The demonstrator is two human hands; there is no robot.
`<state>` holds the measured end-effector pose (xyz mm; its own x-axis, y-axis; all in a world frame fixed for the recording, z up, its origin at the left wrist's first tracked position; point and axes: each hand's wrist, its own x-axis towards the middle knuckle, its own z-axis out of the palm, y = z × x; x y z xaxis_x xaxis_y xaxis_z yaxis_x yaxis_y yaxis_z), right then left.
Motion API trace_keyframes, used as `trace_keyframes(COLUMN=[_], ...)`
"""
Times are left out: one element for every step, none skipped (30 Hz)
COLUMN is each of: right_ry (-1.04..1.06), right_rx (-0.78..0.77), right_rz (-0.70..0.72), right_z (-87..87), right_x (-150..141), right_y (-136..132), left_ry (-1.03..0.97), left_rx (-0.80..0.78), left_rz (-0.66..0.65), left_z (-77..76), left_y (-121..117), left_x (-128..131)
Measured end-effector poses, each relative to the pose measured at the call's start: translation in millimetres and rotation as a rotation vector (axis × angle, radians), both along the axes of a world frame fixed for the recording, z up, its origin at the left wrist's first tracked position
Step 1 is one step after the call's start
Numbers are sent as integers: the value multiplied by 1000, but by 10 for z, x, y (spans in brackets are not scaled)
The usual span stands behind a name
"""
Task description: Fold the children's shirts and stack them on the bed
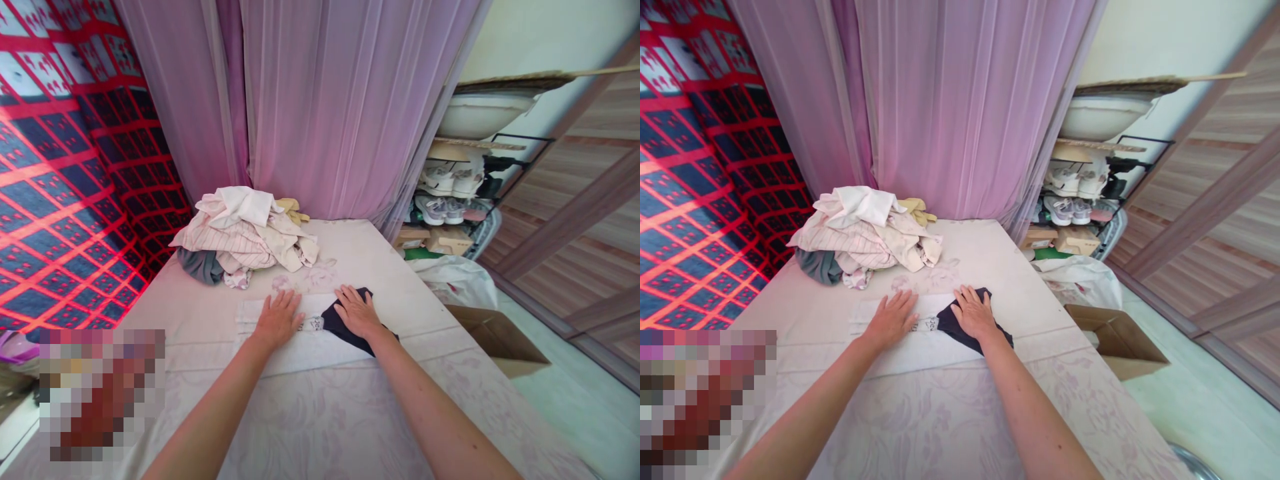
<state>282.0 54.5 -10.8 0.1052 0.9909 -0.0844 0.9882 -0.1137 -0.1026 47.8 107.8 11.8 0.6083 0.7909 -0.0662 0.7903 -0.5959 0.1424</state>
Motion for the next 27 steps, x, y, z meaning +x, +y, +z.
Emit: trace_keyframes(right_ry=[-1,-1,-2,-2,-2,0,1,2,2,4,9,19,32,47,59,66,68,69,69,70,71,72,72,69,66,62,58], right_rx=[0,0,-2,-3,-7,-17,-27,-33,-29,-11,15,39,55,56,47,34,24,20,20,19,18,17,17,19,21,25,27], right_rz=[1,2,3,6,8,7,3,-4,-10,-14,-9,9,34,62,84,99,104,101,96,93,90,89,89,88,88,87,85], right_z=[2,4,8,15,26,43,64,88,111,130,143,146,140,126,106,83,61,42,29,21,17,16,17,17,17,16,13], right_x=[4,11,20,27,30,26,11,-16,-56,-107,-167,-231,-293,-349,-396,-430,-452,-462,-464,-461,-455,-449,-444,-442,-442,-443,-446], right_y=[-1,-2,-2,-1,2,6,9,11,10,4,-8,-24,-45,-69,-92,-113,-130,-141,-147,-149,-147,-144,-141,-138,-137,-137,-139], left_ry=[2,4,3,-1,-9,-17,-22,-27,-29,-29,-26,-24,-23,-21,-20,-18,-17,-20,-26,-33,-38,-38,-29,-14,5,23,36], left_rx=[-9,-11,-6,5,22,37,49,62,72,78,81,82,83,82,79,68,51,34,25,30,48,77,108,130,138,137,131], left_rz=[0,2,2,-1,-5,-7,-7,-6,-6,-6,-8,-11,-15,-18,-21,-21,-22,-21,-18,-10,4,24,48,76,103,125,141], left_z=[-44,-90,-135,-175,-209,-236,-256,-269,-278,-283,-285,-285,-282,-277,-268,-255,-238,-217,-194,-169,-147,-129,-117,-114,-118,-130,-148], left_y=[-12,-20,-24,-25,-23,-20,-17,-15,-15,-16,-18,-21,-24,-26,-25,-22,-17,-9,0,9,16,20,21,19,13,6,-2], left_x=[37,60,70,69,62,52,43,35,30,28,29,33,38,44,48,49,44,30,2,-40,-98,-171,-253,-341,-426,-503,-566])
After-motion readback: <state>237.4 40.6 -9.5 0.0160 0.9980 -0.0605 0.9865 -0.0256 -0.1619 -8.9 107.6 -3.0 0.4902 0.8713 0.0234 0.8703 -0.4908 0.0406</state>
